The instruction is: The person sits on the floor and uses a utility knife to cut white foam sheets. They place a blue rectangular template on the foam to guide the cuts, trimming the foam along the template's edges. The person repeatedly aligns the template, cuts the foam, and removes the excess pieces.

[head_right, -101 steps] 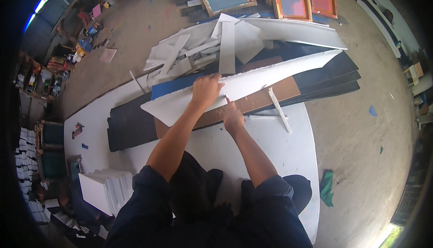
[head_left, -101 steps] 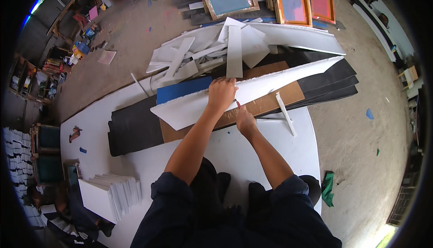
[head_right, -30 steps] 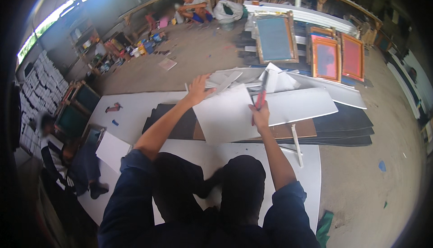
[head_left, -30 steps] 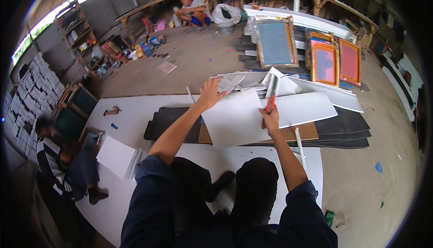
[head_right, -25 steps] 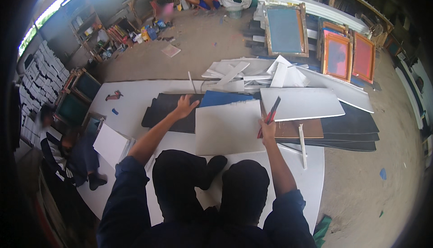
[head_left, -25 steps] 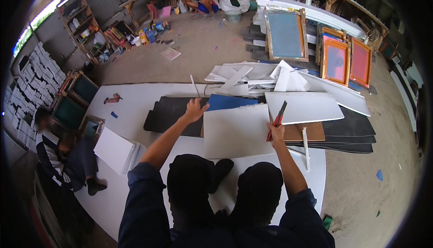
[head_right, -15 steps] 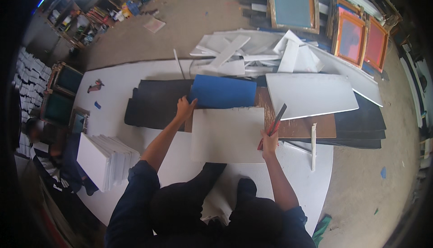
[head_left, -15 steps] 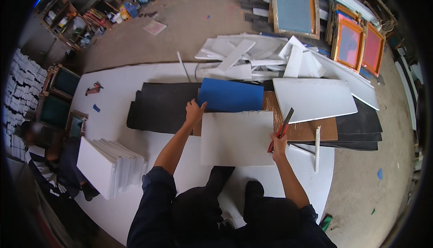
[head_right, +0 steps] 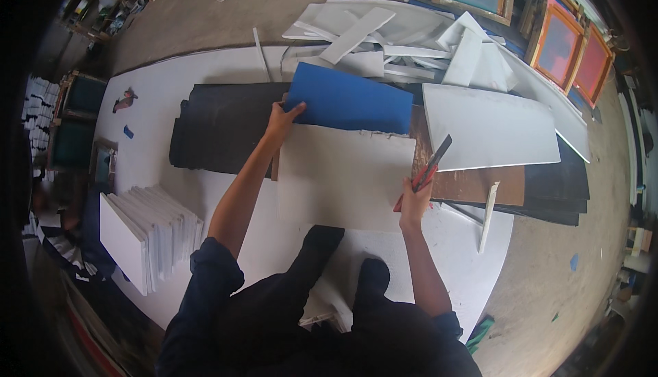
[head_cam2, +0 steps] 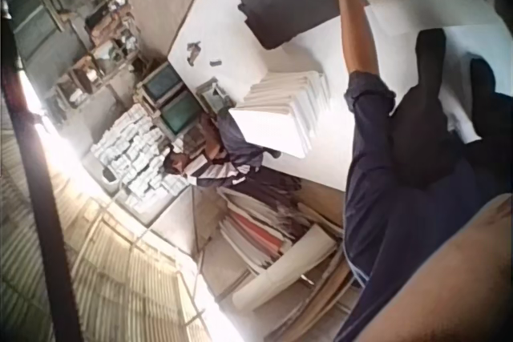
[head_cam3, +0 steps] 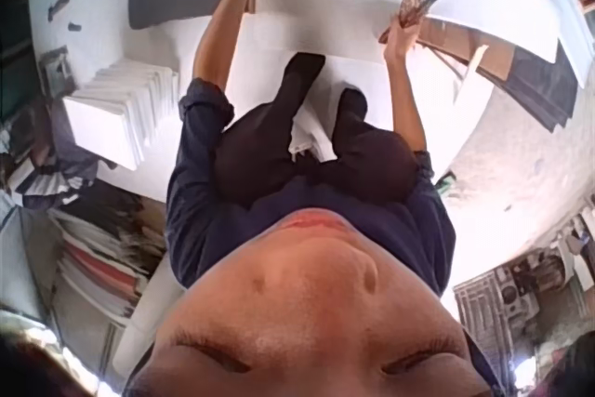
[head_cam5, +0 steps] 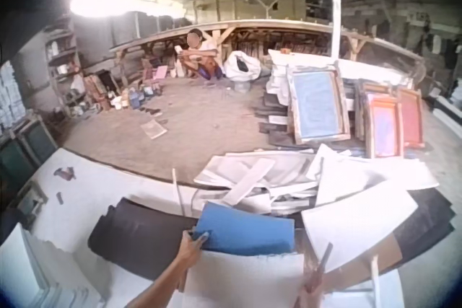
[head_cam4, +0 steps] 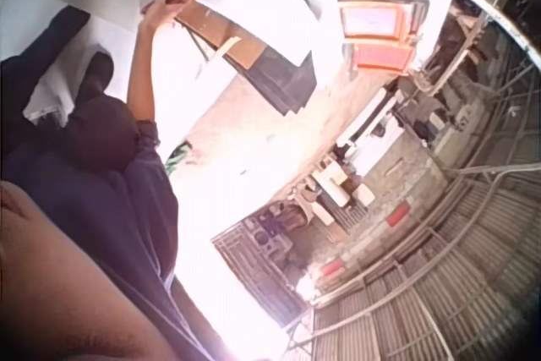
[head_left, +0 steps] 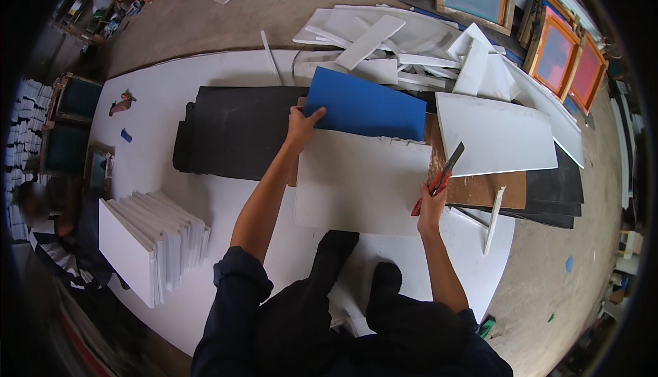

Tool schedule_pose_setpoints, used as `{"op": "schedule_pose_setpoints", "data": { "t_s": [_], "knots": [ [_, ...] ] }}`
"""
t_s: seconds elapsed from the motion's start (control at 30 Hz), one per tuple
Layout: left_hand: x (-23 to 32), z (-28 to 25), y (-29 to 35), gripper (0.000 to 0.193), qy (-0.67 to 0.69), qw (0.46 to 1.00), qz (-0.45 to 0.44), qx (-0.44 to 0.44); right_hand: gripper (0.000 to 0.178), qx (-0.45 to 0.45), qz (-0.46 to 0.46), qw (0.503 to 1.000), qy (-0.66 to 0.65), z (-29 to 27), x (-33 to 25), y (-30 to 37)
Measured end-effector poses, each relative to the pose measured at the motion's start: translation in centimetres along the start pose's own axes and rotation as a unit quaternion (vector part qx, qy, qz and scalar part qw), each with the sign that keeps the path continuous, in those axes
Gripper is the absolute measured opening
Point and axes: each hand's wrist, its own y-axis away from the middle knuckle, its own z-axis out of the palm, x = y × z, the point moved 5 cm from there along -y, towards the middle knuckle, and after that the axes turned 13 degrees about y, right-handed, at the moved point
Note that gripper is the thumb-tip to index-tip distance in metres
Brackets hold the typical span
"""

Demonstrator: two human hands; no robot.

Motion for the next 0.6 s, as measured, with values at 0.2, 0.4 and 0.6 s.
{"op": "schedule_pose_setpoints", "data": {
  "t_s": [0.2, 0.4, 0.6],
  "knots": [
    [5.1, -5.6, -1.7, 0.047, 0.202, 0.944, 0.194, 0.173, 0.050, -0.031, -0.036, 0.999, -0.020, 1.9, -4.8, -0.6],
    [7.7, -8.7, 1.1, 0.052, 0.291, 0.918, 0.187, 0.194, 0.051, 0.110, -0.200, 0.944, 0.238, 1.2, -7.5, -2.9],
    [0.5, -7.6, 8.2, 0.052, 0.296, 0.950, 0.070, 0.065, 0.055, 0.209, -0.150, 0.859, 0.443, -6.1, -4.6, -9.1]
  ]
}}
